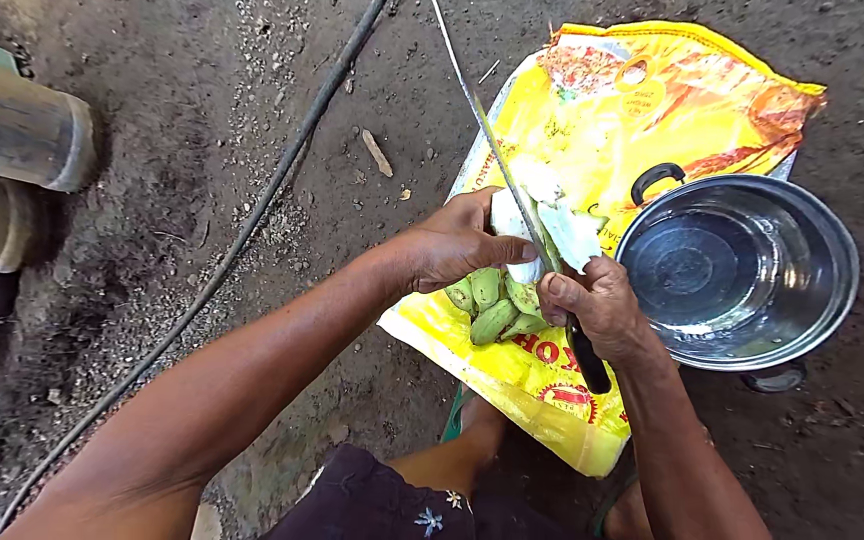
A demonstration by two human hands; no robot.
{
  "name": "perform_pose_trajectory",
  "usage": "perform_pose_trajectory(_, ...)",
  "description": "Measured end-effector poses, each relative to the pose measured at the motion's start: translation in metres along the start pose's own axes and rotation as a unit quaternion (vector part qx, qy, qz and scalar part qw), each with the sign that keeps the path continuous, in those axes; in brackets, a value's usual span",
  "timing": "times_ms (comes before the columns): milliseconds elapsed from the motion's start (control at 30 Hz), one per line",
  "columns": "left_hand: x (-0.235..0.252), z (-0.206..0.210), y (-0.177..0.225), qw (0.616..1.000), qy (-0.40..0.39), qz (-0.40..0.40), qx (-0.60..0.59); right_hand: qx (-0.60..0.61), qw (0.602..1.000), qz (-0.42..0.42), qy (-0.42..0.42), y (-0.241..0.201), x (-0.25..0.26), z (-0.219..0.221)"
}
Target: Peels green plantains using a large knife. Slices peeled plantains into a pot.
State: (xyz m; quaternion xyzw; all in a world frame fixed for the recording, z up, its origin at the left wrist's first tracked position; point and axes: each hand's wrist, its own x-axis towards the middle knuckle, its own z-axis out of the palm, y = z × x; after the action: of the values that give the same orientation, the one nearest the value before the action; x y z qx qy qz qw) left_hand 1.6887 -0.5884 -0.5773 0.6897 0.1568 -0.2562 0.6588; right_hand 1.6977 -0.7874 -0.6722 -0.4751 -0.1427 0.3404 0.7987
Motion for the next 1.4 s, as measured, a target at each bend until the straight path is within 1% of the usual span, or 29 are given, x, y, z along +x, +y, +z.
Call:
perform_pose_trajectory(100,0.002,-0.001,0.001,1.0,-0.004,-0.006,0.02,-0.02,0.999,-0.014,0.02,0.003,0.001,0.001)
perform_pose_trajectory(200,0.003,-0.004,0.001,0.999,-0.022,-0.006,0.026,-0.054,0.998,-0.023,0.021,0.002,0.001,-0.002)
perform_pose_trajectory(367,-0.001,-0.004,0.004,0.996,-0.034,0.006,0.079,0.0,0.999,-0.028,0.018,0.004,0.002,0.0)
perform_pose_trajectory(533,-0.002,-0.006,0.005,0.993,-0.037,0.02,0.109,0.04,0.999,-0.016,-0.017,0.006,0.003,0.0)
perform_pose_trajectory(700,-0.002,-0.006,0.008,0.992,-0.039,0.029,0.114,0.085,0.996,-0.011,-0.016,0.004,0.003,0.002)
perform_pose_trajectory(900,-0.002,-0.013,0.0,0.996,-0.06,0.029,0.064,0.198,0.978,0.021,-0.056,0.009,0.004,0.002)
perform_pose_trajectory(967,-0.003,-0.015,-0.003,0.997,-0.07,0.021,0.028,0.235,0.968,0.041,-0.073,0.011,0.004,0.001)
perform_pose_trajectory(1100,-0.002,-0.016,-0.009,0.995,-0.078,-0.008,-0.068,0.244,0.964,0.068,-0.083,0.011,0.005,-0.002)
perform_pose_trajectory(1200,0.003,-0.013,-0.018,0.99,-0.064,-0.015,-0.124,0.246,0.963,0.086,-0.063,0.01,0.004,-0.001)
perform_pose_trajectory(1267,0.005,-0.01,-0.021,0.99,-0.024,-0.022,-0.138,0.261,0.959,0.099,-0.053,0.012,0.004,0.0)
perform_pose_trajectory(1333,0.007,-0.008,-0.023,0.99,0.004,-0.03,-0.137,0.315,0.94,0.113,-0.065,0.02,0.005,0.001)
perform_pose_trajectory(1400,0.008,-0.009,-0.024,0.99,0.01,-0.042,-0.137,0.373,0.914,0.127,-0.097,0.03,0.005,0.001)
